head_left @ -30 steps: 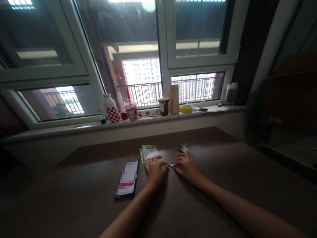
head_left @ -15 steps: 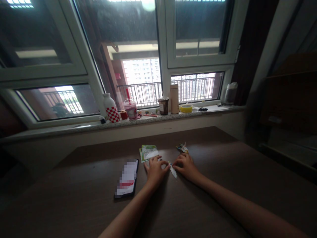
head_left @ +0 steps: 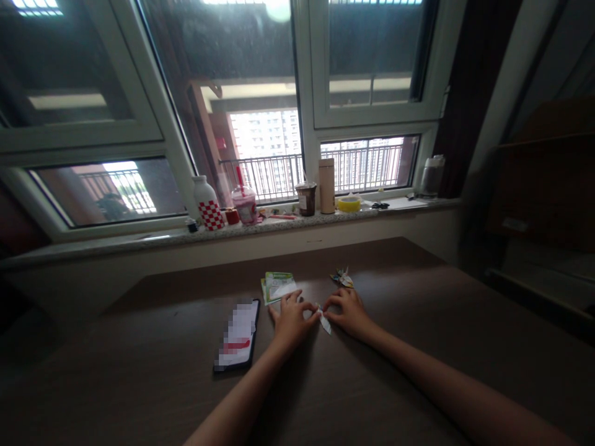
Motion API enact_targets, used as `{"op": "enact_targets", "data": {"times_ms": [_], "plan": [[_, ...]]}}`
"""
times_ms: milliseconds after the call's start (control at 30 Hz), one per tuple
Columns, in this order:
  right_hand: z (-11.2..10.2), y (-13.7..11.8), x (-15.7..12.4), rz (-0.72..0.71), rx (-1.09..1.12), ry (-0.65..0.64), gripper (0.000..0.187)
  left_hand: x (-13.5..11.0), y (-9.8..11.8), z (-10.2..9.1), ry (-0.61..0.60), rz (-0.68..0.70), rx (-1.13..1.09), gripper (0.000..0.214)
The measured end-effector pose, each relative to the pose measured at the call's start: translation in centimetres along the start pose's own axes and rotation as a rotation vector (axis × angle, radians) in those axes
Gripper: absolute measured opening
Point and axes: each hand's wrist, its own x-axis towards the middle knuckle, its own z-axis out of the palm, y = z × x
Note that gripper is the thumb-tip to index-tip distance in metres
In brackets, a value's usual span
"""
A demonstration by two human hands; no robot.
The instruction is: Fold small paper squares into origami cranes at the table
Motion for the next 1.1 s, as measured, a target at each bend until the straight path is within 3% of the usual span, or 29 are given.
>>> {"op": "enact_targets", "data": {"times_ms": [367, 633, 1100], "plan": [[-0.2, 0.0, -0.1, -0.13, 0.074, 0.037, 0.005, 0.0, -0.4, 1.2, 0.063, 0.05, 0.0, 0.015], [0.2, 1.0, 0.1, -0.193, 0.159, -0.019, 0.022, -0.1, -0.1, 0.9, 0.057, 0.021, 0.002, 0.016], [0.0, 1.2, 0.1, -0.164, 0.153, -0.011, 0.015, 0.1, -0.4, 1.2, 0.04, -0.011, 0.001, 0.017]]}}
